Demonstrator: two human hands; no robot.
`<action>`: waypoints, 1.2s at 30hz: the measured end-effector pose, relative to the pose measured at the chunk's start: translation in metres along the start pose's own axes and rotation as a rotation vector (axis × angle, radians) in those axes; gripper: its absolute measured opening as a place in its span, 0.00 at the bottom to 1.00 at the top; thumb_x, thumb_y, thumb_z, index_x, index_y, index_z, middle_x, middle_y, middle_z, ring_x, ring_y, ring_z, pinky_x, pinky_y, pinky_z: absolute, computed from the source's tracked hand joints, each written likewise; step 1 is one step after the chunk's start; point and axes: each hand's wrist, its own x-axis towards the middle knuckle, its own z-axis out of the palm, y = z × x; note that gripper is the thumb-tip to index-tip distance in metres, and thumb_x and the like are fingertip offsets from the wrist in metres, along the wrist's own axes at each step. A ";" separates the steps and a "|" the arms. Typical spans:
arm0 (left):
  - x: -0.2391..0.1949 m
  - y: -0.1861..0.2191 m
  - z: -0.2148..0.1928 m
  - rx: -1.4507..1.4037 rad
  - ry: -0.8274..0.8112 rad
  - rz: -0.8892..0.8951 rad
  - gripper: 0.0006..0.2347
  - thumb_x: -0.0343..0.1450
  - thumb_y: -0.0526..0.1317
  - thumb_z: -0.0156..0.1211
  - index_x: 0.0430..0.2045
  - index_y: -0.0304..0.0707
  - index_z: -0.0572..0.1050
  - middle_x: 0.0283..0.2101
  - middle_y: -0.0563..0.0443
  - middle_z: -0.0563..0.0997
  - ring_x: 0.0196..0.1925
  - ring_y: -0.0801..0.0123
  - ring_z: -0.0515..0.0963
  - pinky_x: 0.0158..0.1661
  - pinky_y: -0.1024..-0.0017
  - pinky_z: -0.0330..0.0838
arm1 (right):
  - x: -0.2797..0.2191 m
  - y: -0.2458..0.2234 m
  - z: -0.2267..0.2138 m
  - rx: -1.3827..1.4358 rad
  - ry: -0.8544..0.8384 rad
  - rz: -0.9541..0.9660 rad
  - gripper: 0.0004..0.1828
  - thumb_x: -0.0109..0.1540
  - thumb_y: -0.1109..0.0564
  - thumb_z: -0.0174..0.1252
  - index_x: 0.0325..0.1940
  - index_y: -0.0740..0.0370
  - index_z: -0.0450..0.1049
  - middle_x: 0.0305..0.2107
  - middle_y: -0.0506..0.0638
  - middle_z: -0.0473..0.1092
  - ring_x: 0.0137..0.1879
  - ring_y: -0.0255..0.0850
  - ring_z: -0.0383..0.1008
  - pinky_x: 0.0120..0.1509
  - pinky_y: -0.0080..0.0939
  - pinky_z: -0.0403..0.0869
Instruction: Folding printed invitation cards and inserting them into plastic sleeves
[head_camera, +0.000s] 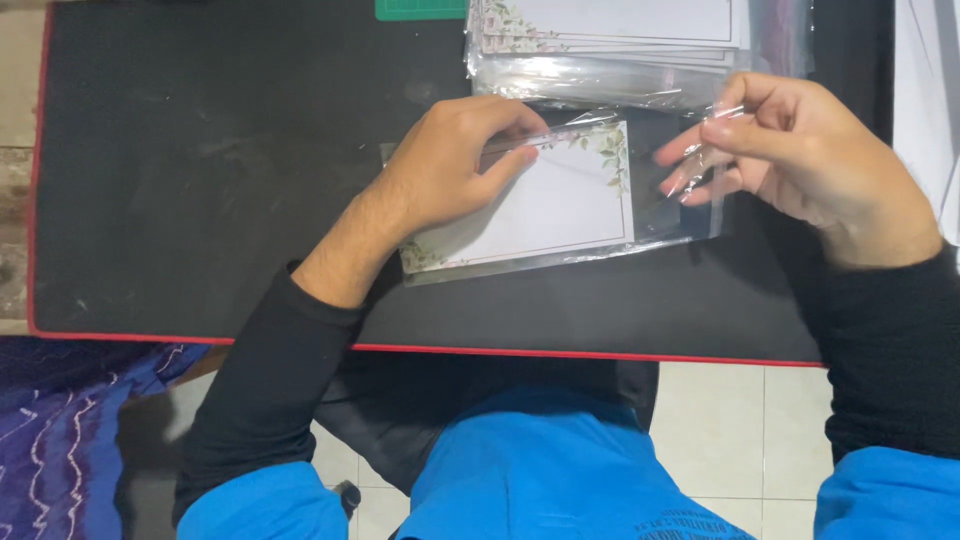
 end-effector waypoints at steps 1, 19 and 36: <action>0.000 0.001 -0.001 -0.001 -0.001 0.003 0.07 0.75 0.38 0.57 0.43 0.36 0.78 0.41 0.51 0.84 0.42 0.64 0.83 0.43 0.66 0.76 | 0.001 0.002 -0.004 0.000 0.004 -0.001 0.08 0.70 0.59 0.53 0.36 0.60 0.64 0.46 0.70 0.78 0.44 0.55 0.85 0.44 0.45 0.84; -0.002 0.012 -0.008 -0.096 0.048 0.053 0.07 0.75 0.35 0.61 0.45 0.34 0.80 0.44 0.47 0.85 0.46 0.64 0.85 0.47 0.73 0.81 | 0.009 -0.006 0.041 -0.434 0.101 0.206 0.21 0.61 0.55 0.64 0.57 0.66 0.81 0.15 0.56 0.72 0.11 0.38 0.61 0.15 0.34 0.58; -0.010 0.017 -0.066 -0.204 -0.176 -0.339 0.04 0.70 0.37 0.67 0.35 0.41 0.85 0.35 0.56 0.88 0.38 0.79 0.86 0.42 0.83 0.78 | 0.003 0.041 -0.047 -0.107 -0.099 0.012 0.03 0.61 0.61 0.59 0.33 0.61 0.76 0.18 0.53 0.71 0.24 0.37 0.72 0.30 0.33 0.70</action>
